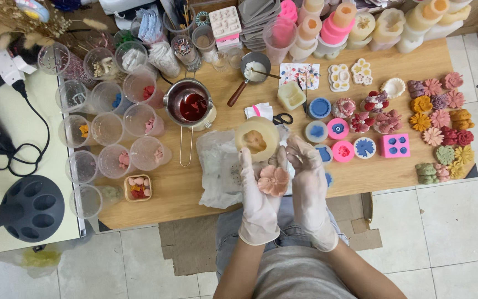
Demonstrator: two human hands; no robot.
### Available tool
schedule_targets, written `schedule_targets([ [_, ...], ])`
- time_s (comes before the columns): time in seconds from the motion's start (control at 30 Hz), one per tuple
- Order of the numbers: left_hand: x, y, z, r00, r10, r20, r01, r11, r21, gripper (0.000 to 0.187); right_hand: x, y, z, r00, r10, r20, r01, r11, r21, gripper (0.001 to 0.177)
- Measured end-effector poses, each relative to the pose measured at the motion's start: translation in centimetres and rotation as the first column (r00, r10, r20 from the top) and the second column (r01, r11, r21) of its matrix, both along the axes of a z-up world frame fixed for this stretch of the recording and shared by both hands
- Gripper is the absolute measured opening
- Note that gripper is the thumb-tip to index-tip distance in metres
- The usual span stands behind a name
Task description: The person removes a heart-shaped wax piece from a mold by hand. They use a spoon to transfer red liquid wax from a pot into a mold sitting on a scale. They use a stick to apply wax or detail the inside of a flower-shaped mold.
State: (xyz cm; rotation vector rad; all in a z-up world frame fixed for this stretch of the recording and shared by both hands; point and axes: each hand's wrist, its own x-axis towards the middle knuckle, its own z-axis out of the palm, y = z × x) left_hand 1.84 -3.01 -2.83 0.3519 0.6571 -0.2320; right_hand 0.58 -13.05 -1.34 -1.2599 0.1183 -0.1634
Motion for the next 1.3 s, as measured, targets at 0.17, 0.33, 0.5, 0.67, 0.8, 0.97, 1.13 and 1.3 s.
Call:
schedule_targets([
  [0.17,0.9,1.2,1.5,0.994,-0.054,0.097,0.050,0.998,0.049,0.053,-1.6,-2.0,-0.1,0.947,0.168,0.272,-0.024,0.886,-0.463,0.089],
  [0.33,0.1,0.9,-2.8,0.976,-0.146,0.160,0.150,0.989,-0.016,0.062,-2.3,-2.0,-1.2,0.963,0.192,-0.191,-0.220,0.965,-0.141,0.091],
  [0.5,0.4,0.4,-4.3,0.937,-0.281,0.207,0.319,0.930,-0.184,0.066,-2.4,-3.9,-0.8,0.980,0.146,-0.138,-0.181,0.939,-0.291,0.082],
  [0.67,0.7,-2.0,-2.9,0.969,-0.224,0.102,0.195,0.951,0.239,0.048,-3.6,-7.4,-2.0,0.965,0.107,-0.239,-0.138,0.983,-0.118,0.084],
  [0.8,1.0,-1.8,-4.1,0.956,-0.160,0.245,0.108,0.971,0.212,0.052,-5.1,-14.8,-6.6,0.958,-0.241,-0.158,0.227,0.968,-0.103,0.079],
  [0.97,0.7,-0.8,-4.9,0.968,-0.132,0.214,0.062,0.951,0.304,0.050,-6.4,-27.5,-14.1,0.770,-0.638,-0.003,0.446,0.542,-0.712,0.071],
  [1.13,1.2,-1.1,-4.7,0.982,-0.141,0.126,0.093,0.940,0.328,0.050,-5.1,-34.0,-19.5,0.671,-0.729,0.137,0.450,0.253,-0.856,0.069],
  [1.3,1.4,-1.9,-4.2,0.989,-0.137,0.062,0.101,0.911,0.400,0.049,-3.4,-34.5,-20.8,0.698,-0.708,0.111,0.292,0.140,-0.946,0.058],
])
